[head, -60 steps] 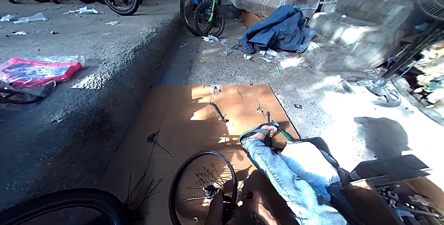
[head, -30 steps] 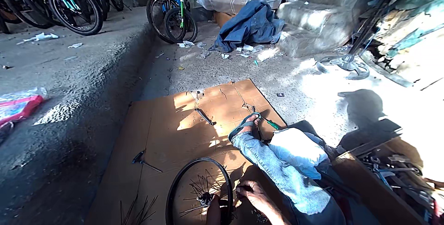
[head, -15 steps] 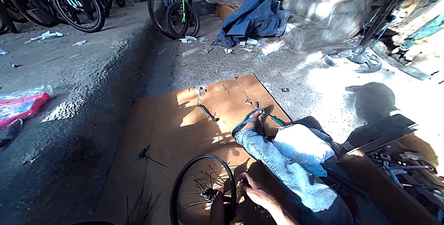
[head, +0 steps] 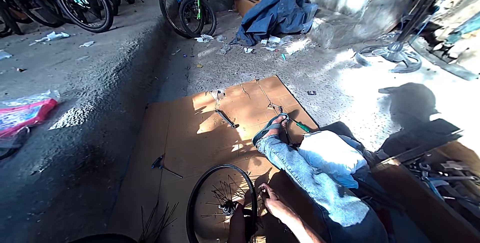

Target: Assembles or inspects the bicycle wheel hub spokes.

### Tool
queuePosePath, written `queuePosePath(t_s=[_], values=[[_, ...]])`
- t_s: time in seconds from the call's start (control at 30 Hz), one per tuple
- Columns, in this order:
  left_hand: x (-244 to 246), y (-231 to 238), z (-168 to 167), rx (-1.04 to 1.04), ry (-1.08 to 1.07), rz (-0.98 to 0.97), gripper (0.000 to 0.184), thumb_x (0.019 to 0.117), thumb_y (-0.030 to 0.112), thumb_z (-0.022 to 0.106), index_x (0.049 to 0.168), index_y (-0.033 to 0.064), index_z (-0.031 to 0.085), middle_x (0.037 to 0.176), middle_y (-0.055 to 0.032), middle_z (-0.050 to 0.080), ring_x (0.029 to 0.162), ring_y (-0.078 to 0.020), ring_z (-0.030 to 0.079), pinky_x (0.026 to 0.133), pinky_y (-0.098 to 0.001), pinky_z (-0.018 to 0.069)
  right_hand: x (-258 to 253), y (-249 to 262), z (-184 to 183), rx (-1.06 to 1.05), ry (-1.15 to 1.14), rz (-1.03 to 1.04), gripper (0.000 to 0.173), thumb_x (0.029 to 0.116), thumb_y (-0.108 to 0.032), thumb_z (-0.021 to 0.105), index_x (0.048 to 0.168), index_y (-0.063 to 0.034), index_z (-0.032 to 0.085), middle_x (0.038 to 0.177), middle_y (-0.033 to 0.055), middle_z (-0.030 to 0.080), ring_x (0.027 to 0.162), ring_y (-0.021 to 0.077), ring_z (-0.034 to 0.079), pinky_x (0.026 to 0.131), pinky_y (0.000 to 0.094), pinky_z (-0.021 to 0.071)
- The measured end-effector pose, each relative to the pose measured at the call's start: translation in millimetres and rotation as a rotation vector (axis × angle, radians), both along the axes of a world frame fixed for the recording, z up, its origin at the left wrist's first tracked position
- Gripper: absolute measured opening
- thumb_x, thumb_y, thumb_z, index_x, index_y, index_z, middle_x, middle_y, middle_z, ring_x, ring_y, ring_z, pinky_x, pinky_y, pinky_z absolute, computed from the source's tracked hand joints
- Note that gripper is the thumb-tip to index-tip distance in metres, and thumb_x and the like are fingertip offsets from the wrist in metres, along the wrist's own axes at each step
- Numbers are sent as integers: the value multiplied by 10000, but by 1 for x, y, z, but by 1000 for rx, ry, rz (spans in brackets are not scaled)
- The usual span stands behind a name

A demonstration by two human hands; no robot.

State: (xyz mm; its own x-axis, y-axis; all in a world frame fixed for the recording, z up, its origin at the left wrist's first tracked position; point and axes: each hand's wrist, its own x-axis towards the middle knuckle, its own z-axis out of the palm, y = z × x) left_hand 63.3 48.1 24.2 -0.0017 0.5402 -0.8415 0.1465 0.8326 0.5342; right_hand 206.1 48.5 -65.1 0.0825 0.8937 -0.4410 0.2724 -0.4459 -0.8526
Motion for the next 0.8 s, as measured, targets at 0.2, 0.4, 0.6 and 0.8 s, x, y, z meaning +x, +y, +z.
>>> queuePosePath(t_s=[0.2, 0.4, 0.6, 0.8], values=[[-23, 13, -92, 10, -133, 162, 683, 1124, 490, 206, 1123, -43, 631, 840, -213, 715, 634, -290, 678, 553, -413, 555, 1, 1, -2, -53, -85, 44, 500, 1112, -431, 344, 1341, -61, 590, 1215, 174, 662, 1099, 276, 663, 978, 486, 518], [-26, 16, -100, 32, -157, 104, 622, 1128, 438, 212, 1136, -26, 627, 904, -187, 740, 664, -278, 707, 553, -410, 575, 0, 0, -2, -5, -21, -4, 327, 1075, -211, 439, 1325, -81, 605, 1240, 147, 656, 1117, 246, 649, 974, 456, 521], [-24, 12, -85, 12, -131, 139, 691, 1125, 499, 195, 1138, -44, 622, 819, -213, 707, 588, -276, 657, 532, -393, 542, 2, -2, 4, -42, -27, 35, 396, 1095, -352, 412, 1309, -79, 605, 1201, 139, 656, 1070, 237, 654, 943, 454, 528], [-23, 16, -98, 32, -135, 136, 643, 1126, 469, 219, 1154, -34, 619, 868, -206, 728, 621, -286, 679, 548, -412, 554, 0, 1, -1, -33, -19, -10, 341, 1095, -267, 420, 1296, -63, 607, 1203, 157, 651, 1082, 253, 645, 955, 457, 517]])
